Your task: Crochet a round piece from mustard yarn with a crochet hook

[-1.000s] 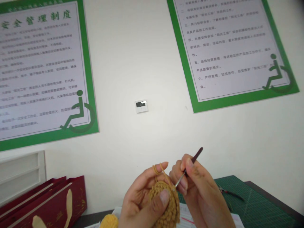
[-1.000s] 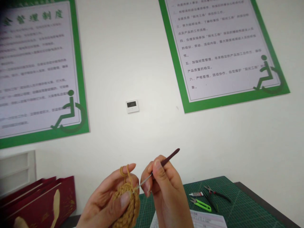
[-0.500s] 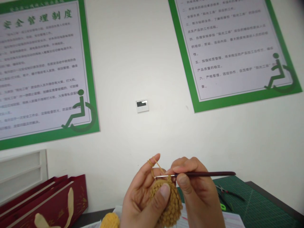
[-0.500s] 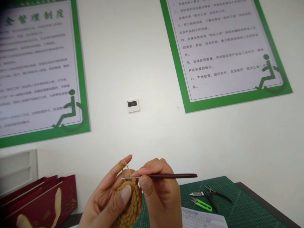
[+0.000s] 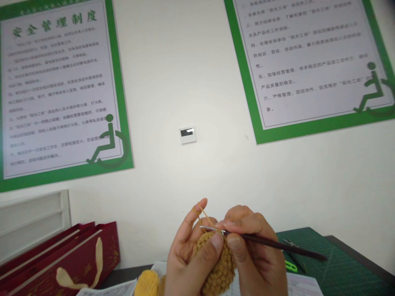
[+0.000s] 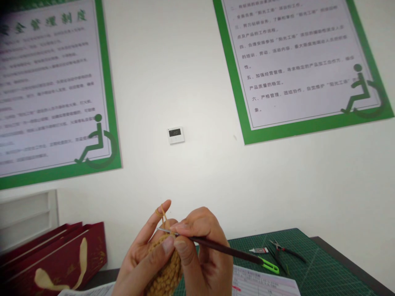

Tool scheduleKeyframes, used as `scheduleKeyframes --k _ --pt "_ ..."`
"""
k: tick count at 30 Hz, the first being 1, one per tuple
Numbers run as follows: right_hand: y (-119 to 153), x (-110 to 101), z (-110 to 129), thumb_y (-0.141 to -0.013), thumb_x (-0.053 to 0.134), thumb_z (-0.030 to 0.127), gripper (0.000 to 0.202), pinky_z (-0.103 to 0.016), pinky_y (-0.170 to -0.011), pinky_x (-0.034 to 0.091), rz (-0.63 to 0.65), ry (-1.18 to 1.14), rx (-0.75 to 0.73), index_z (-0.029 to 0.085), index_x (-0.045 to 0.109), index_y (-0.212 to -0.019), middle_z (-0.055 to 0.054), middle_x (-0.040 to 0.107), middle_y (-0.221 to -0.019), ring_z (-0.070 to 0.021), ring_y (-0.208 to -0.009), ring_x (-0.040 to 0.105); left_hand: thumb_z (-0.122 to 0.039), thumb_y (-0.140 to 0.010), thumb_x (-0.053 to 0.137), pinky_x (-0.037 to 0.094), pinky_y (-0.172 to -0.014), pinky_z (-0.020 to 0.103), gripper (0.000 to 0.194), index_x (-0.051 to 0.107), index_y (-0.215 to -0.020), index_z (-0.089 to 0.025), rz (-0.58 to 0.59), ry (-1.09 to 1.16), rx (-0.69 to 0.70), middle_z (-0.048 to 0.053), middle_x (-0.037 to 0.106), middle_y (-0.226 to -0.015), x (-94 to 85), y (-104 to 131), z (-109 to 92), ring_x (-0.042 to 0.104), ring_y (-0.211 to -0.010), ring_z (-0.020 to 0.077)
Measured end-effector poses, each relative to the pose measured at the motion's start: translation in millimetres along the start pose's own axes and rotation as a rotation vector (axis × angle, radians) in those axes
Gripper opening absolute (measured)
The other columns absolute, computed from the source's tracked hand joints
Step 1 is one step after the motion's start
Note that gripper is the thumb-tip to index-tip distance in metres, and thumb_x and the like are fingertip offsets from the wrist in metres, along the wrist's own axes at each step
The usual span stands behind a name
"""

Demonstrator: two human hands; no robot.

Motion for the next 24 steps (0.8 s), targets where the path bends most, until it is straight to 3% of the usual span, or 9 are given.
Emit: scheduleKeyframes --k 3,12,17,24 --pt "0 -2 -8 -0.094 0.064 0.027 0.008 -0.029 -0.073 0.051 -0.043 -0.083 0.077 0.030 0.071 -0.091 0.000 0.062 -0.082 -0.0155 -0.081 0.058 -0.010 -0.063 0.089 0.055 -0.071 0.028 0.062 0.073 -0.121 -0.026 0.018 -0.028 -0.001 0.000 0.070 -0.079 0.8 0 -1 0.067 -0.069 0.0142" --pt "-3 -2 -23 -0.093 0.063 0.041 0.016 -0.027 -0.064 0.041 0.021 -0.187 0.283 0.027 0.068 -0.086 0.001 0.054 -0.079 -0.0132 -0.070 0.051 -0.010 -0.069 0.083 0.051 -0.060 0.024 0.073 0.062 -0.135 -0.031 0.187 -0.033 -0.051 -0.001 0.065 -0.076 7.3 -4 6 0.060 -0.060 0.0105" --pt "-1 -3 -30 -0.093 0.061 0.049 0.026 -0.026 -0.055 0.031 0.011 -0.259 0.418 0.025 0.064 -0.084 0.002 0.050 -0.071 -0.0120 -0.062 0.044 -0.013 -0.066 0.086 0.051 -0.068 0.028 0.076 0.060 -0.137 -0.026 0.299 0.014 -0.089 0.001 0.067 -0.074 15.1 -7 11 0.067 -0.075 0.0175" --pt "1 -7 -26 -0.093 0.059 0.051 0.029 -0.026 -0.049 0.022 -0.033 -0.319 0.500 0.025 0.060 -0.082 0.004 0.047 -0.060 -0.0105 -0.054 0.034 -0.011 -0.068 0.085 0.043 -0.061 0.021 0.073 0.062 -0.136 -0.024 0.424 0.026 -0.168 0.001 0.066 -0.070 27.0 -1 14 0.059 -0.060 0.0099"
Point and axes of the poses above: each hand's wrist, its own y-axis away from the middle knuckle, its own x-axis out of the palm, z = x × y, the point moved 10 cm from there along -y, towards the middle knuckle
